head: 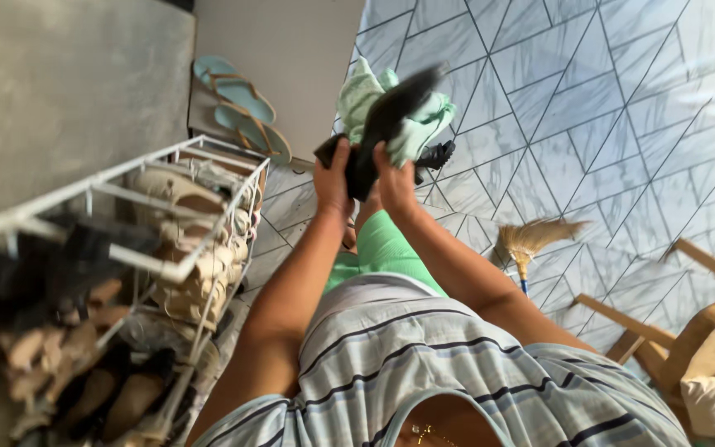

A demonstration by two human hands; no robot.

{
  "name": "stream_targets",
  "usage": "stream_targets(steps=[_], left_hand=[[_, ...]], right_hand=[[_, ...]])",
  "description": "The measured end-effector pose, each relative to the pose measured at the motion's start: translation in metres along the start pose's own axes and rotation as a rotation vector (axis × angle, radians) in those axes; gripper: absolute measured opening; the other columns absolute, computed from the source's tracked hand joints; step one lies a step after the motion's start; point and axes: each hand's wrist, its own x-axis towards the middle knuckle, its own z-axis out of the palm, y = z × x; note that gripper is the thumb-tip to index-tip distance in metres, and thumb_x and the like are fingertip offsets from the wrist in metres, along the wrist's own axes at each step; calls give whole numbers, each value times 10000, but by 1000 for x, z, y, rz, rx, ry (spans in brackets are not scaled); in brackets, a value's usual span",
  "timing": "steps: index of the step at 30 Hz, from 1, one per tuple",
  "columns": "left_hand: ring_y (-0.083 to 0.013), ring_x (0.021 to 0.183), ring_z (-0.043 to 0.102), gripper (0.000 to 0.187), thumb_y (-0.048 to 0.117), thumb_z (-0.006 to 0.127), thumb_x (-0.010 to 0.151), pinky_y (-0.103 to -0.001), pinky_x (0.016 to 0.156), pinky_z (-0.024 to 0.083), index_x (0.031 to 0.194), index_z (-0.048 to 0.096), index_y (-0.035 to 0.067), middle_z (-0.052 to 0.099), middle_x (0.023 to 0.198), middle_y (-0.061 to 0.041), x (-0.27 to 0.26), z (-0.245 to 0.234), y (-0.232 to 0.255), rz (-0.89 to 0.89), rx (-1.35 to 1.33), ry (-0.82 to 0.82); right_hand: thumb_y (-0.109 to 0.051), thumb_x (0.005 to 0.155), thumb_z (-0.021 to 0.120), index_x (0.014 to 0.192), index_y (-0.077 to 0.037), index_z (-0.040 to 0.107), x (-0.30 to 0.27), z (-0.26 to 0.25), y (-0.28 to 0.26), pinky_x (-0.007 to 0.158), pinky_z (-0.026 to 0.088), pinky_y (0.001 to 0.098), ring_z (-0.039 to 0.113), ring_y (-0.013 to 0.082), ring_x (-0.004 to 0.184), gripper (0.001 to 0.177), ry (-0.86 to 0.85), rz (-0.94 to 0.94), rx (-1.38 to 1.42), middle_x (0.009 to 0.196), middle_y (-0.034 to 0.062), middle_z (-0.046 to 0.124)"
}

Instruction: The person wipes several pairs of shoes on a multi-tier shoe rack using a green cloth. They handle high heels, sneakers, and sandals one at a time, wiping the exterior surfaces and then placing them back on the rack. The person also wipes the top of the shoe rack and folds the cloth at the end.

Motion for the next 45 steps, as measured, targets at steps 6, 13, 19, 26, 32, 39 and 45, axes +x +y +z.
stream_targets(steps=[6,13,19,26,32,39,45], left_hand=[[-179,851,696,373,301,797,881,-294,743,560,1064,711,-13,733,960,-72,-76,-72,20,-103,-48,27],[-188,785,679,377,334,774,872,-339,652,565,1043,698,6,715,897,-68,-180,-89,11,-96,-58,69],[-193,830,739,309,238,749,908,-330,745,613,1084,688,-8,739,963,-83,-207,-112,10,33,-382,-62],[-219,773,741,472,349,818,813,-334,686,610,1035,721,-56,765,918,-115,-202,-115,0,22,-283,158],[-193,722,670,439,324,826,798,-334,647,550,969,735,-70,734,874,-129,-234,-69,-15,362,-100,310],[-203,719,680,451,364,822,777,-342,609,545,982,733,-29,728,866,-94,-243,-79,2,259,-388,563],[-257,707,676,481,292,854,752,-377,583,570,999,700,-91,700,868,-147,-248,-121,-11,309,-765,501]], right_hand=[[-258,1068,479,1265,62,548,-99,-24,16,981,433,486,548,424,1099,382,-510,-704,-846,1201,244,565],[-438,1142,429,1143,46,575,-62,2,46,903,469,430,498,253,992,505,-296,-323,-509,1070,123,552],[-620,1145,214,1452,21,447,-118,47,-23,1070,378,284,477,124,1250,748,-380,-36,-654,1325,18,541],[-558,1095,383,1437,26,495,-102,8,5,1026,406,279,495,151,1148,686,-759,-307,-723,1254,39,553],[-585,1037,401,1517,-9,388,-49,35,-13,1146,328,216,425,92,1366,750,-571,-65,-89,1481,-41,480],[-273,1040,692,1271,45,646,-174,26,-45,893,513,323,601,175,1017,397,-852,-29,-546,1142,105,652],[-49,915,759,1236,14,622,-248,32,-68,935,550,289,658,155,1080,355,-1202,-318,-500,1177,70,688]])
